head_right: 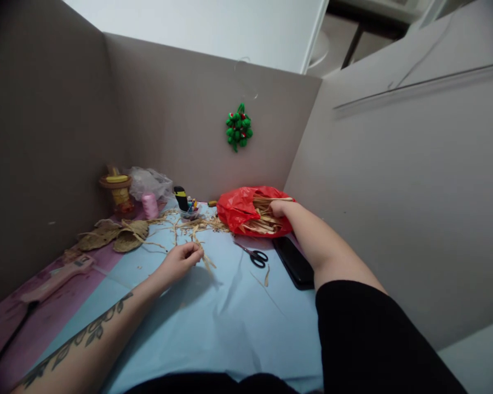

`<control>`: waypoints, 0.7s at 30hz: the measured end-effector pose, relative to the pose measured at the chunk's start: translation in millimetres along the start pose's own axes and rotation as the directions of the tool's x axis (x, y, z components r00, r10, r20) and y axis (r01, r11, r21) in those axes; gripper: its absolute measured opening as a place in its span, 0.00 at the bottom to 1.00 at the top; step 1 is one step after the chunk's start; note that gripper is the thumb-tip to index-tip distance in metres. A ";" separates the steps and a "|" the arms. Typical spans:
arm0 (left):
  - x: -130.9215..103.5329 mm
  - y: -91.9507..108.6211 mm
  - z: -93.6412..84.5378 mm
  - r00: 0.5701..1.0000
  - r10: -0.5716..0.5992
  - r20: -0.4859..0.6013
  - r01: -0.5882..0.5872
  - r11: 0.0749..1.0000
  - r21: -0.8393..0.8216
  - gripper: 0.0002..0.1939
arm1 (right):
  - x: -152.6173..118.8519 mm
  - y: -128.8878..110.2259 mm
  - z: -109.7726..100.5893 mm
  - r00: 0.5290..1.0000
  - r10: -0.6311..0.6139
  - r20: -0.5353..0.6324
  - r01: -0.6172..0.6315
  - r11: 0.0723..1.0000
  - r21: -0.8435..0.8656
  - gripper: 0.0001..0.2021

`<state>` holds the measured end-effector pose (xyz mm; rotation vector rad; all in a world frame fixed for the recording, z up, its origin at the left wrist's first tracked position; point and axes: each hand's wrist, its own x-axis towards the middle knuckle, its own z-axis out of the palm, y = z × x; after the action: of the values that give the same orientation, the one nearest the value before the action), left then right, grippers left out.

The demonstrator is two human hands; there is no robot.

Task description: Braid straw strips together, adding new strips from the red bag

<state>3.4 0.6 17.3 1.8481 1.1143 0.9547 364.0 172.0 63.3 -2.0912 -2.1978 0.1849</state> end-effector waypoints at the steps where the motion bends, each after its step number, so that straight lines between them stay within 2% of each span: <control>1: 0.2 -0.8 0.2 1.000 0.003 0.001 -0.003 1.000 0.001 0.14 | 0.6 2.6 -1.7 0.999 -0.002 0.032 0.003 1.000 -0.023 0.02; 7: 0.9 -7.9 1.9 1.000 0.028 0.006 -0.028 1.000 -0.001 0.13 | 0.5 4.4 5.4 0.989 -0.059 0.134 0.070 0.994 -0.080 0.14; 10: 0.8 -8.9 2.3 1.000 0.022 0.009 -0.022 1.000 -0.006 0.13 | -1.3 3.3 13.7 0.987 -0.050 0.154 0.069 0.990 -0.123 0.14; 14: 0.8 -8.5 2.1 1.000 0.021 0.012 -0.021 1.000 -0.001 0.13 | -0.9 3.9 11.2 0.999 -0.025 0.044 0.031 0.989 -0.146 0.09; 19: 1.1 -11.2 2.4 0.999 0.043 0.008 -0.043 0.999 0.027 0.13 | -0.6 3.9 2.4 0.987 0.008 -0.158 -0.032 0.988 -0.150 0.16; 21: 1.2 -12.3 2.7 0.999 0.046 0.013 -0.047 0.998 0.030 0.13 | -3.4 3.5 4.7 0.990 -0.023 -0.138 -0.005 0.980 -0.197 0.15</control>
<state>1.9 5.1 5.6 1.9095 1.0878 0.9561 366.9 168.8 58.1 -2.1166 -2.2222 -0.1833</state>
